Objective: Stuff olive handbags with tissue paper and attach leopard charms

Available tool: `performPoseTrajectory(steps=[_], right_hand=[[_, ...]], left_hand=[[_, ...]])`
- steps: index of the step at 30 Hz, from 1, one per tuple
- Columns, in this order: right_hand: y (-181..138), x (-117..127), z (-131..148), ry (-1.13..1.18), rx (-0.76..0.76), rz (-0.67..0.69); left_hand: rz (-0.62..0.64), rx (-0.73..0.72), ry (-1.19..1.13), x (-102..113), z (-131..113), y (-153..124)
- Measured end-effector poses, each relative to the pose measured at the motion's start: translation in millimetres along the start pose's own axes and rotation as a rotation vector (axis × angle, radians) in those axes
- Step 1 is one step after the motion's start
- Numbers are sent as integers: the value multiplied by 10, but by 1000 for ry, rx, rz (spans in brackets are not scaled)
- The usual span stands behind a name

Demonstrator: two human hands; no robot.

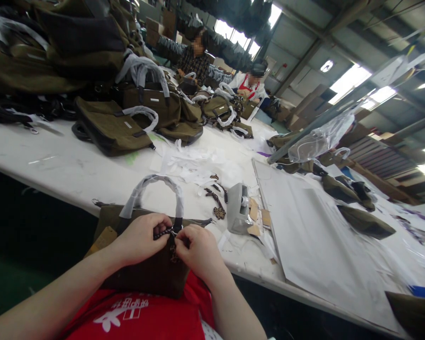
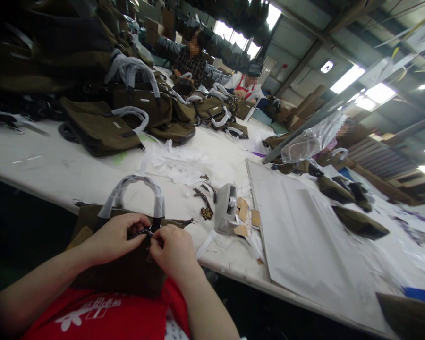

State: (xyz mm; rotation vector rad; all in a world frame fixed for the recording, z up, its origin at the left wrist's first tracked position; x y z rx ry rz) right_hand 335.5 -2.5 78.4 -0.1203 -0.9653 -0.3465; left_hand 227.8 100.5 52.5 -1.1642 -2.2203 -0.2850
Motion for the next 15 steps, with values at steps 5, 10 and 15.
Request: performPoseTrajectory(steps=[5,10,15], right_hand=[[-3,2,7,-6,-10,11],[-13,9,29,-38,0,33],[19,-20,31,-60,-6,8]], left_hand=[[8,-11,4,4,-9,8],[20,-12,17,12,-32,14],[23,-22,38,1,-60,2]])
Point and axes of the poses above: each hand's wrist, its own y-axis towards the middle knuckle, its own x-axis out of the back of the hand, z = x × y, the point moved 6 cm from there along y, towards the middle knuckle, and after that the axes turned 4 degrees about -z, right-handed, at the moved point
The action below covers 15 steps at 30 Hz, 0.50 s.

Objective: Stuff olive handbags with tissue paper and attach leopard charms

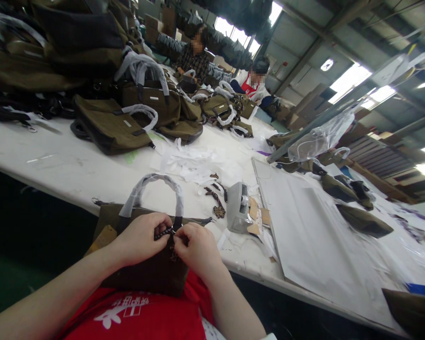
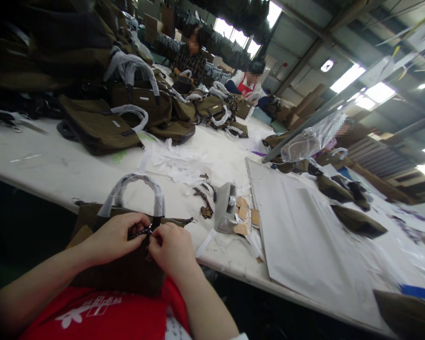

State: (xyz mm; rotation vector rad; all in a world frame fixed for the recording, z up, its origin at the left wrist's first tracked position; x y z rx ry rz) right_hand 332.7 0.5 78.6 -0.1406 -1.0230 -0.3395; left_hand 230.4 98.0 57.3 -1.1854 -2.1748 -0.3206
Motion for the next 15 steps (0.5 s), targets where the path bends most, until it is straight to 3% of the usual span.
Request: performPoseTrajectory(steps=[6,15], right_hand=[[-26,-87,31,-129,2,-99],[-66,-72,2,-138,-18,-140]], left_hand=[[1,-11,-19,9,21,21],[84,60,-381,-58,181,108]])
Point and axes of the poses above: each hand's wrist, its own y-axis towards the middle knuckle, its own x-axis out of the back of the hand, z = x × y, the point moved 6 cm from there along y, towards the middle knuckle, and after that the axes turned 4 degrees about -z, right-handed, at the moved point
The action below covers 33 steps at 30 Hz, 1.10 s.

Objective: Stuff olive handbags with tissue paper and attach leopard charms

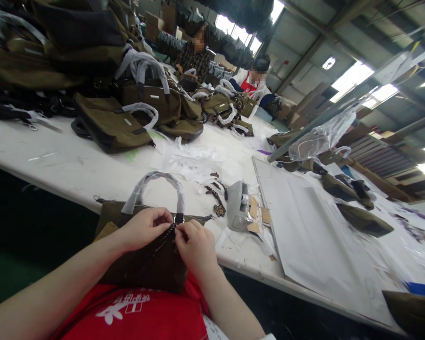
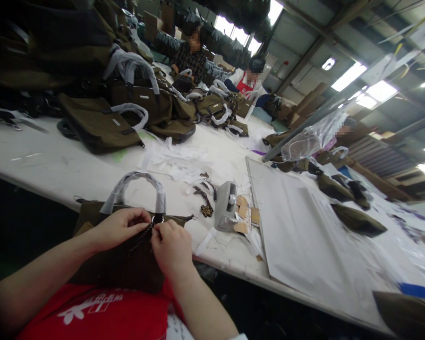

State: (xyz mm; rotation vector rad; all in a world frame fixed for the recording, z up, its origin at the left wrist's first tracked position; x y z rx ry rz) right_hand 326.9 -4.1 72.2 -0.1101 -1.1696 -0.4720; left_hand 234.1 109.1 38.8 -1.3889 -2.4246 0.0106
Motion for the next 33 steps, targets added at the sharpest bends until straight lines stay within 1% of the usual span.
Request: performPoseTrajectory(steps=[2,7,8,10,12,13,14,16,18,20,23,28,30,33], right_hand=[[6,4,-11,10,-2,7],[12,22,-25,82,-8,5],[12,38,-34,107,-19,-10],[10,89,-64,141,-48,-73],[6,140,-94,141,-71,-134],[6,148,-100,133,-69,-137],[7,142,-98,124,-60,-120],[8,113,-87,98,-40,-63],[7,94,-72,66,-25,-29],[5,96,-58,31,-18,-30],[3,99,-36,-8,-4,-34],[2,78,-35,-37,3,-43],[4,55,-54,-45,-2,-38],[10,32,-91,-44,-13,-31]], left_hand=[[-1,5,-32,-14,13,0],[-62,-2,37,5,15,3],[-95,-13,44,23,9,-2],[-202,-25,28,77,-1,-26],[-339,0,-71,136,7,-60],[-397,27,-160,153,22,-74],[-438,64,-269,157,46,-81],[-468,144,-477,131,98,-71],[-449,199,-570,103,137,-41],[-391,210,-530,96,154,-11],[-282,185,-315,117,161,-5],[-154,141,64,146,120,-56],[-103,116,147,117,80,-61],[-63,125,182,58,54,-49]])
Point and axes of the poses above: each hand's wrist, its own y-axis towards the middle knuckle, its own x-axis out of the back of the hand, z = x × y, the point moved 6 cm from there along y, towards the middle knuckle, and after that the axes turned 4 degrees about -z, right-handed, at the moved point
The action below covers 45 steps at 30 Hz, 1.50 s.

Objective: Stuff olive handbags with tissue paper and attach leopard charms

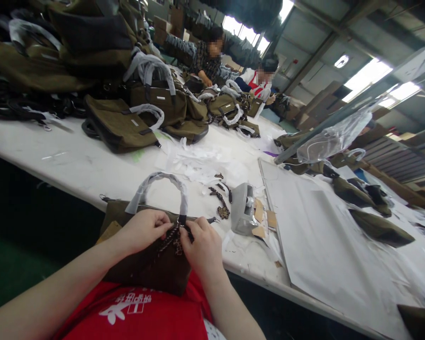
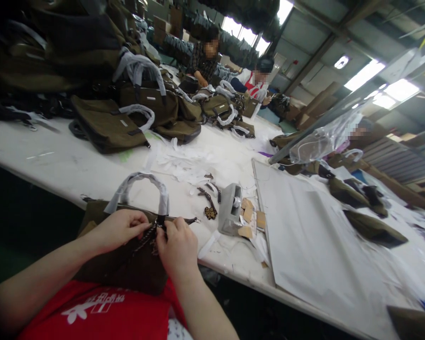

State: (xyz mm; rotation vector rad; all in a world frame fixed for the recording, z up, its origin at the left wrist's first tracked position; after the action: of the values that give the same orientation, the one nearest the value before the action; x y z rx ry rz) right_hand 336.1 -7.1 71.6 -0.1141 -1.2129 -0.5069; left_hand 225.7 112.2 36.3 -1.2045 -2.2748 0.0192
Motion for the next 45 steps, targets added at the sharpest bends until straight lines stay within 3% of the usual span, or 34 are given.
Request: performPoseTrajectory(steps=[12,21,27,34,37,41,45], right_hand=[[101,122,-21,88,-9,-13],[293,-9,17,278,-49,42],[351,90,-19,424,-72,-112],[326,106,33,601,-83,-54],[284,58,-61,742,-195,-2],[177,-59,-191,1118,-344,189],[92,-22,-255,1478,-365,255]], left_hand=[[16,-97,-93,-95,-160,13],[-1,-156,-124,-108,-102,22],[-206,-233,-30,70,-183,-11],[-178,-352,-112,25,-298,23],[-181,-285,-208,2,-199,56],[-168,-7,-358,-39,6,116],[-134,105,-507,-96,3,204]])
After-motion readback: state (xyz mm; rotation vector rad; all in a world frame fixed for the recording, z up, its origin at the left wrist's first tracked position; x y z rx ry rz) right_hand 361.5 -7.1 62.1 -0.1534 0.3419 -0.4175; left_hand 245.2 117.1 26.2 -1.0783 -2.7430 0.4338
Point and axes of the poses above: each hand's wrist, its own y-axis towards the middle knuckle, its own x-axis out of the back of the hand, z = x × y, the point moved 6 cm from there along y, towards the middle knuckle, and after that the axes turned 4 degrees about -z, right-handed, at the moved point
